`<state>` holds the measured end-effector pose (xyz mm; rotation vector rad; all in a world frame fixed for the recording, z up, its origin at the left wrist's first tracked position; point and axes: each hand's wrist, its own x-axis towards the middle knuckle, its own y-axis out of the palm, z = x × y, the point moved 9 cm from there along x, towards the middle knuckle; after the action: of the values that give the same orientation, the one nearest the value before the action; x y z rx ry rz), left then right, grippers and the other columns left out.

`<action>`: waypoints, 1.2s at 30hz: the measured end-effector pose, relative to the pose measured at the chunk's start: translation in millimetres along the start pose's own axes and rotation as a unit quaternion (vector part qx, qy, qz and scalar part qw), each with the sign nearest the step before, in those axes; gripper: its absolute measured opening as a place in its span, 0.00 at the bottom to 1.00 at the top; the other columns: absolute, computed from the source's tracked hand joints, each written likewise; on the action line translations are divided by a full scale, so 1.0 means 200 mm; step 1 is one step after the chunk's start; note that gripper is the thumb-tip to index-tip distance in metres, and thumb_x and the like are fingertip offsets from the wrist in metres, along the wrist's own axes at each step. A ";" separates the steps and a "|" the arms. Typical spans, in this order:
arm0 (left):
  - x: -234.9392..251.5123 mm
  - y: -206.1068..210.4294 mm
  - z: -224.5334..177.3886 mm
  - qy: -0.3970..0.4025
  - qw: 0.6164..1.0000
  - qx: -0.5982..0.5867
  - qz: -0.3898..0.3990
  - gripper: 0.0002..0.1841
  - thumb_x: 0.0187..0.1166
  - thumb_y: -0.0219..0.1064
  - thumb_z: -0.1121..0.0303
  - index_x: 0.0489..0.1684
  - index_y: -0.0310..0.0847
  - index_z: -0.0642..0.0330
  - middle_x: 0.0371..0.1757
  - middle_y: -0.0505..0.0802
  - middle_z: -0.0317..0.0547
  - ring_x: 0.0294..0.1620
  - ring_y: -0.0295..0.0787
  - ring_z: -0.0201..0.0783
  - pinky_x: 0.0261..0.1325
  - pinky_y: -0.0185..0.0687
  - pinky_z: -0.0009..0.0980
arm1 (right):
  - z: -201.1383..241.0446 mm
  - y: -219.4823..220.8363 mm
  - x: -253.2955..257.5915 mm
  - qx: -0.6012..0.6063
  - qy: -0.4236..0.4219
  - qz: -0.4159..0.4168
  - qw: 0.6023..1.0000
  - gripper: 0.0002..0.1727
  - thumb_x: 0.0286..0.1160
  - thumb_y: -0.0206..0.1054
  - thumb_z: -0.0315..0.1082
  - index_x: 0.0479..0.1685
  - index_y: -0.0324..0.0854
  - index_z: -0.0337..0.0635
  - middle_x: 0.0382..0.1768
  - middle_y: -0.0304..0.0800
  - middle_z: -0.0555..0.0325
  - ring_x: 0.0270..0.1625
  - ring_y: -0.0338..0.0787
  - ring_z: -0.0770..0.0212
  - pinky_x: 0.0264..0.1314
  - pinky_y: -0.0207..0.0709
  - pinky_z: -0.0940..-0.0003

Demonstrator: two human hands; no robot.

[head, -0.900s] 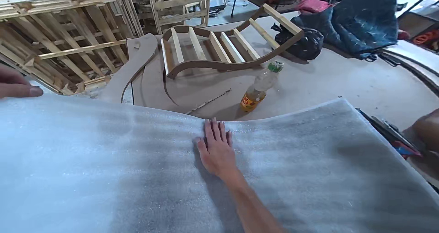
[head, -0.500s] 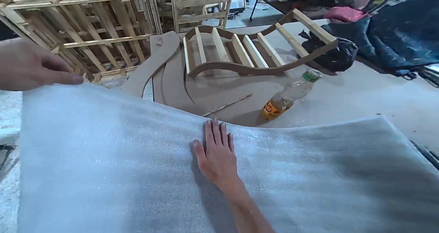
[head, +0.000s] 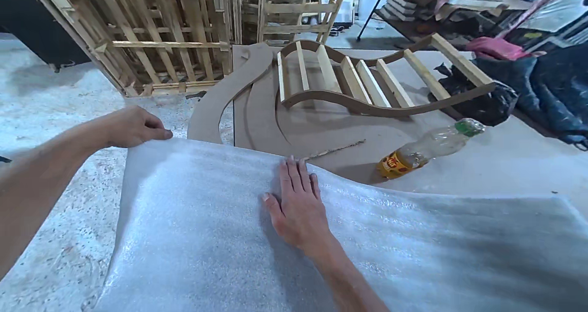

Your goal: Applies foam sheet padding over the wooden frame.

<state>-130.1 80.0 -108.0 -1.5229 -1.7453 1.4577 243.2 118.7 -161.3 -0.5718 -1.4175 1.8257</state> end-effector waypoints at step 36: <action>0.02 0.38 0.07 0.238 0.896 0.116 -0.356 0.18 0.87 0.58 0.62 0.36 0.84 0.71 0.37 0.90 0.65 0.44 0.91 0.65 0.51 0.81 0.62 | 0.41 0.10 0.10 -0.131 -0.062 0.038 0.989 0.49 0.83 0.30 0.72 0.93 0.59 0.47 0.95 0.52 0.55 0.96 0.48 0.49 0.94 0.39 0.38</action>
<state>-106.5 67.7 -181.5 -0.8579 -1.5112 0.7927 166.0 80.6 -155.7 -0.6616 -1.7565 1.7722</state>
